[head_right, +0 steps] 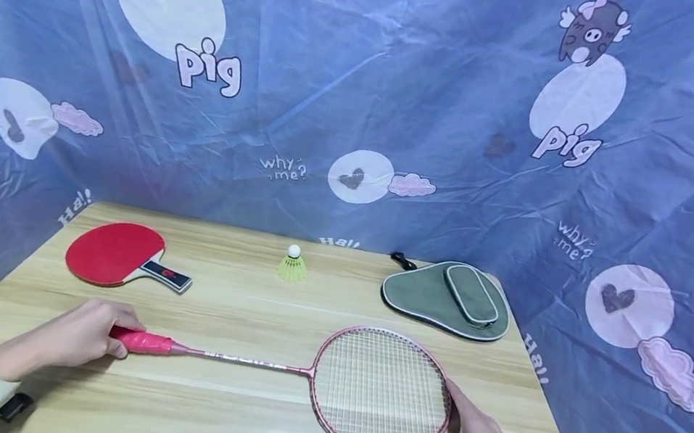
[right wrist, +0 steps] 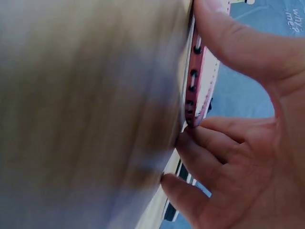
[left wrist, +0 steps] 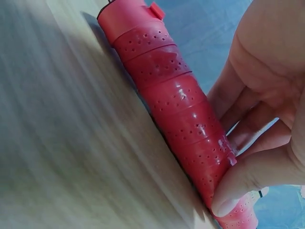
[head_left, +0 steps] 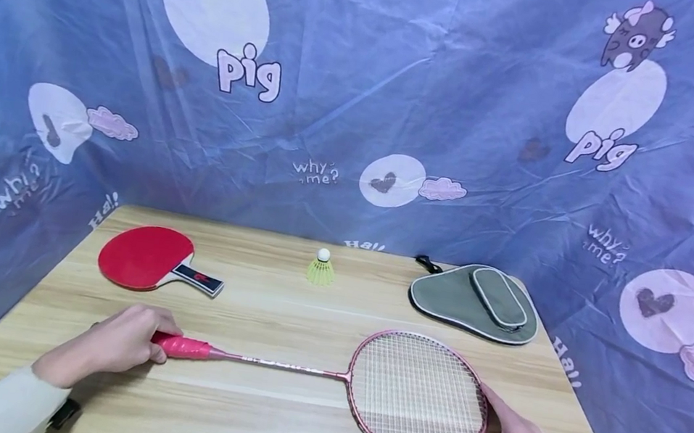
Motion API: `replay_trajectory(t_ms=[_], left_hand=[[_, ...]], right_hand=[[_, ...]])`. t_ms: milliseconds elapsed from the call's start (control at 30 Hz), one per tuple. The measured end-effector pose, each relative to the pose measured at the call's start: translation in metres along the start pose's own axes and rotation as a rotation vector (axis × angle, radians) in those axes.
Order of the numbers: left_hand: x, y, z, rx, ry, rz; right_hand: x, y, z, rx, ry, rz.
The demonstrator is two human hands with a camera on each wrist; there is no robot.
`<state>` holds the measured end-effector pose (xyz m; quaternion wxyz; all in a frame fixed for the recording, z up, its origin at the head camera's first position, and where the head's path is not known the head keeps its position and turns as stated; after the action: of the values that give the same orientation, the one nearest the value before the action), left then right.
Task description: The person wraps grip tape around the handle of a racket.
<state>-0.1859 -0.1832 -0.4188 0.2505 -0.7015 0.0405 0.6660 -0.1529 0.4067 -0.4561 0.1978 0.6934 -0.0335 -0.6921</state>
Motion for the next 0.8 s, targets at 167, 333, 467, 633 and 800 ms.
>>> replay_trajectory(t_ms=[167,333,467,633,800], left_hand=[[0.002,0.001,0.003,-0.014,-0.004,-0.008],[0.005,0.002,0.005,-0.054,-0.009,-0.033],[0.006,0.005,0.008,-0.065,-0.006,-0.061],[0.004,0.009,0.009,-0.079,0.037,-0.125],[-0.015,0.014,0.008,-0.136,-0.058,-0.201]], right_hand=[[-0.001,0.001,0.003,-0.017,0.0,-0.034],[-0.003,-0.003,0.006,-0.021,0.028,-0.043],[-0.01,-0.006,0.01,-0.085,-0.033,-0.051],[-0.023,-0.007,0.019,-0.153,-0.174,-0.006],[-0.053,-0.008,0.033,-0.154,-0.328,0.024]])
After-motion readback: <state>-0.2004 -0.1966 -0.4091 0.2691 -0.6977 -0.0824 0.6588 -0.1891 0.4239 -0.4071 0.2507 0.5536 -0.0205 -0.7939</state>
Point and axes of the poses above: each hand's wrist, its own z-axis towards the middle knuckle, its own x-axis out of the palm, y = z × x, the point moved 6 cm from there along z, towards the middle knuckle
